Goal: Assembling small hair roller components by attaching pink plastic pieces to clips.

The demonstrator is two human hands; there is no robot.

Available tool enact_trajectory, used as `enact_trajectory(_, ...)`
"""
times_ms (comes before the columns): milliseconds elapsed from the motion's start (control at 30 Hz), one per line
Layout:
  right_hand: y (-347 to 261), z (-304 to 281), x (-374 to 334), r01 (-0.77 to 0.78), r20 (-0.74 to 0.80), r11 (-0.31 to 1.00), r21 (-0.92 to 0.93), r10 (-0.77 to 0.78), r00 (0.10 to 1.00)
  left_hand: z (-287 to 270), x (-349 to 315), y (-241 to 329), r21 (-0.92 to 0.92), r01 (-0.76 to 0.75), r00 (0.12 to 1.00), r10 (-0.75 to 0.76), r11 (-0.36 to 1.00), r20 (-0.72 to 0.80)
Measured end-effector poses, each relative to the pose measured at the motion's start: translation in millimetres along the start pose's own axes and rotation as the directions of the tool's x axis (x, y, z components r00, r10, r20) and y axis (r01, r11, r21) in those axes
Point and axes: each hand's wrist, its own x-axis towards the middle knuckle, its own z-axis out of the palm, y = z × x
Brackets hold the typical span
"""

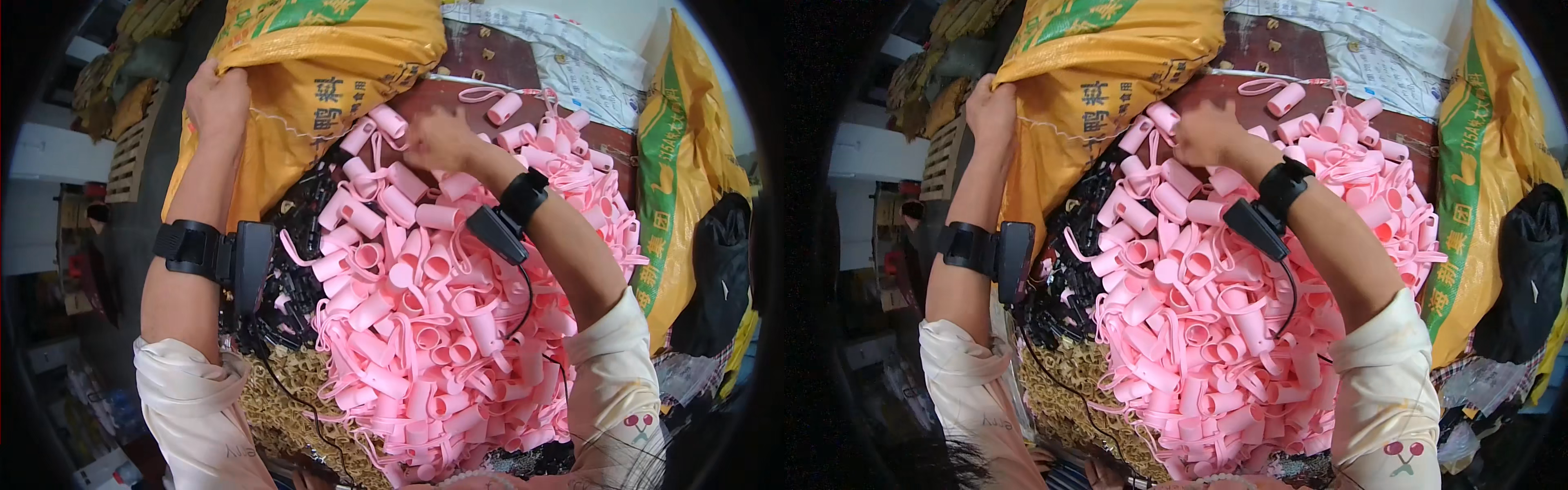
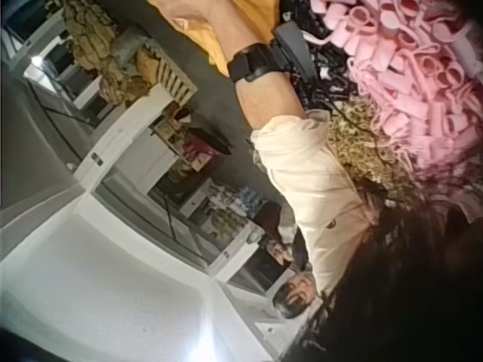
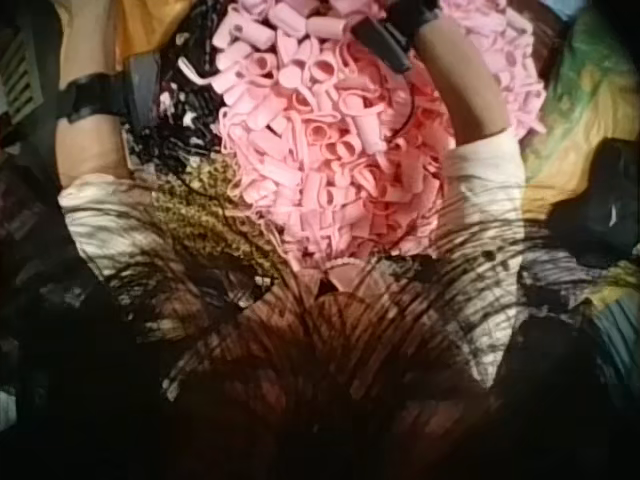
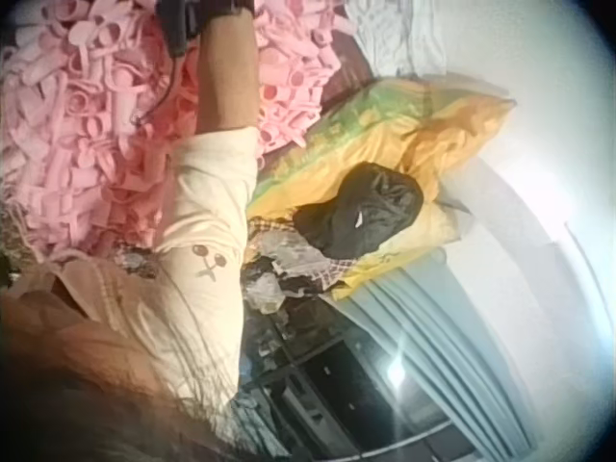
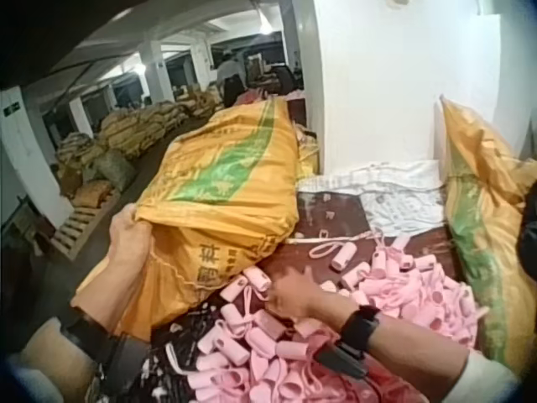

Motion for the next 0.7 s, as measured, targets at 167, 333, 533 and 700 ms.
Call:
enact_trajectory(167, -16, 29, 41, 0.006, -0.845, 0.980, -0.197, -0.173, 0.506, 12, -9, -14, -0.184, 0.037, 0.997, -0.022, 0.982, 0.078)
enact_trajectory(333, -24, 9, 52, -0.112, -0.519, 0.993, -0.023, 0.084, 0.851, 2, -32, -9, 0.150, -0.110, 0.977, 0.079, 0.983, 0.200)
enact_trajectory(533, -30, 44, 48, 0.007, -0.576, 0.989, -0.149, -0.093, 0.812, -26, -116, -24, 0.202, -0.532, 0.845, 0.529, 0.822, 0.072)
enact_trajectory(700, -51, 42, -1, 0.356, -0.105, 0.923, 0.143, -0.344, 0.933, -46, -207, -39, -0.241, -0.550, 0.657, 0.592, 0.800, 0.466)
